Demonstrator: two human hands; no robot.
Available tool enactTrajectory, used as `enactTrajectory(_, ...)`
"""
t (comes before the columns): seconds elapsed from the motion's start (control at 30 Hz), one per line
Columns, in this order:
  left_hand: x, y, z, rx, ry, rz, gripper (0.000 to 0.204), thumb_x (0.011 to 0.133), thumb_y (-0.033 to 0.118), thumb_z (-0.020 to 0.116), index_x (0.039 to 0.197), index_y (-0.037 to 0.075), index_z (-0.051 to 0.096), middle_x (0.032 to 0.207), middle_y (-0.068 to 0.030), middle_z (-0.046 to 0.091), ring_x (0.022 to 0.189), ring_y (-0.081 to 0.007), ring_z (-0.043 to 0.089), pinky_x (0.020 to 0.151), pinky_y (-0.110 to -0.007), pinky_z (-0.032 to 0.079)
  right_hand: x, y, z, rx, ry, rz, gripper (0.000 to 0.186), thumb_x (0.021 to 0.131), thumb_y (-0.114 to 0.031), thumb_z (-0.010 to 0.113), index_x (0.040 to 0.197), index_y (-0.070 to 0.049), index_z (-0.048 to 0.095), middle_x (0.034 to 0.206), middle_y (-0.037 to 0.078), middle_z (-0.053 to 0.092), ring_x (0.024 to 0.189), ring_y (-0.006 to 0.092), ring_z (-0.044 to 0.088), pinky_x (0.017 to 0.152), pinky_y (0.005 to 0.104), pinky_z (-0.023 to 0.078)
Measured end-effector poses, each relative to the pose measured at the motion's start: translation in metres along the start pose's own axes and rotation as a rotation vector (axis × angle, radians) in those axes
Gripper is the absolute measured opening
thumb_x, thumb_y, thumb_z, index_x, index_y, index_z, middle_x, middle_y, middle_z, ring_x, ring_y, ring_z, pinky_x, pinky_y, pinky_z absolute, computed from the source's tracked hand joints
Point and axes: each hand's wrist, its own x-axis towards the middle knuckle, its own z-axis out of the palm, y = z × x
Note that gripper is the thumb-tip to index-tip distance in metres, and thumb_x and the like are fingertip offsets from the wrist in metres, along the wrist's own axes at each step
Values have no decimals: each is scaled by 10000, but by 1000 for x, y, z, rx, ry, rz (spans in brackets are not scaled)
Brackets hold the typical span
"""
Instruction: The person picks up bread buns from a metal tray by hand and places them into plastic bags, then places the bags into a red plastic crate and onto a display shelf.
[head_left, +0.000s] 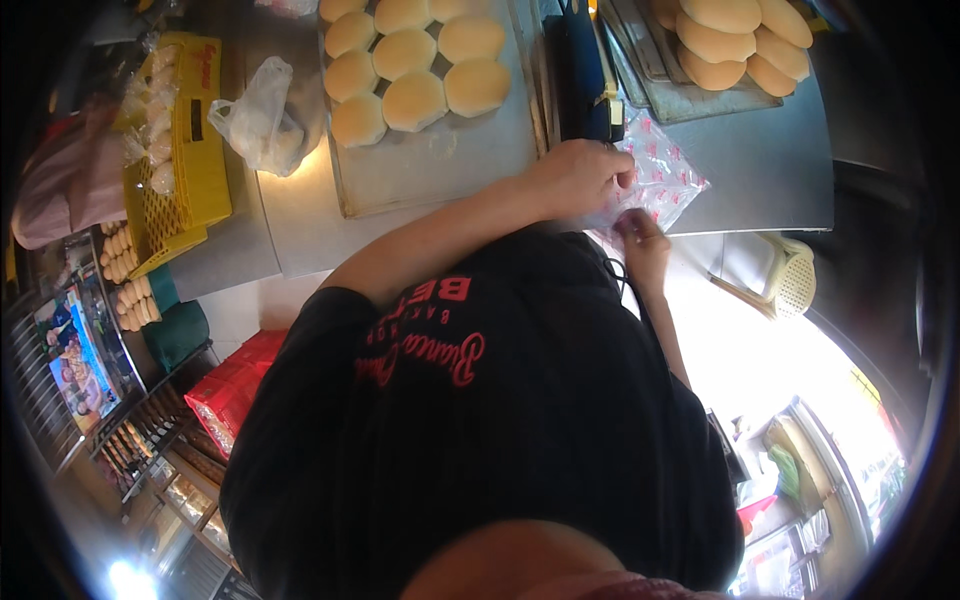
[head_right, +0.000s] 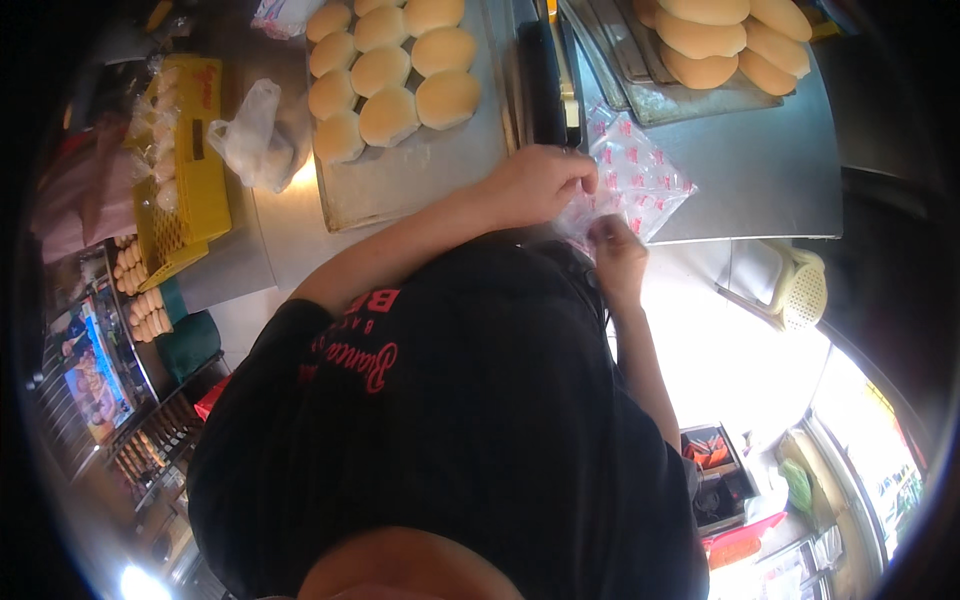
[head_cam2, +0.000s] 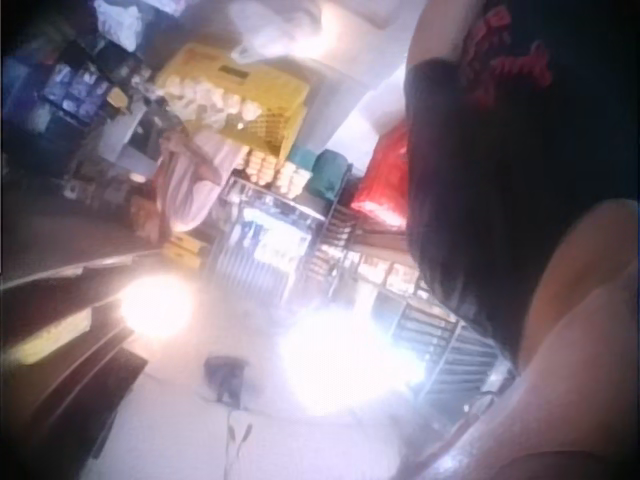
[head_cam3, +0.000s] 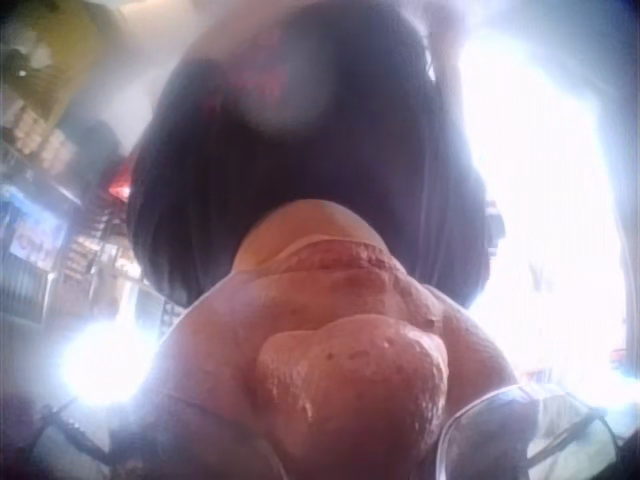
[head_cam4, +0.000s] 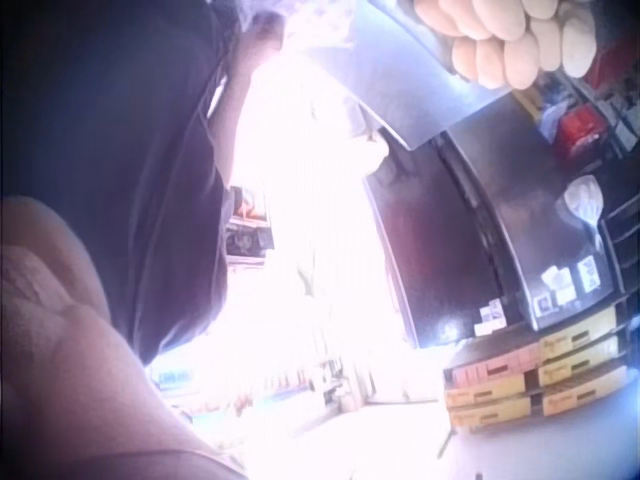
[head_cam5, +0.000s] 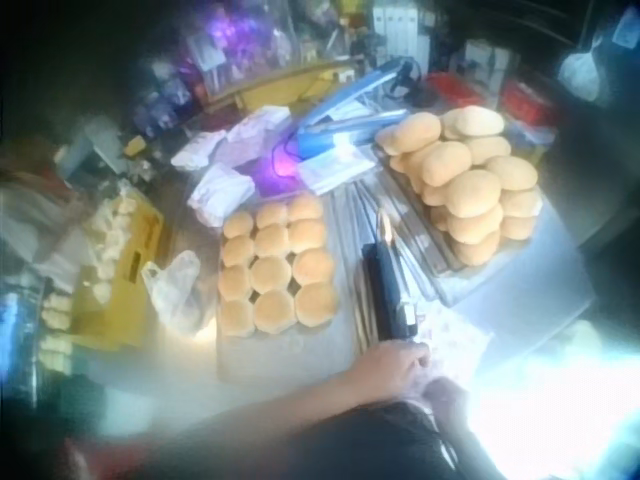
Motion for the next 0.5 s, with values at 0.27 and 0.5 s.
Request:
enactTrajectory(0.27,-2,50,-25,-264,167,232,165,808,5,569,950,45,644,881,-130,672,874,-320,644,742,-366,503,36,-90,-87,598,210,138,48,910,-118,579,898,-74,591,612,-57,470,454,-3,346,370,171,217)
enactTrajectory(0.5,-5,84,-39,-502,254,228,209,746,21,600,948,28,649,864,-186,658,796,-356,644,687,-396,508,-10,-233,-53,-117,180,-437,68,867,22,579,923,37,615,786,52,636,692,56,574,611,195,422)
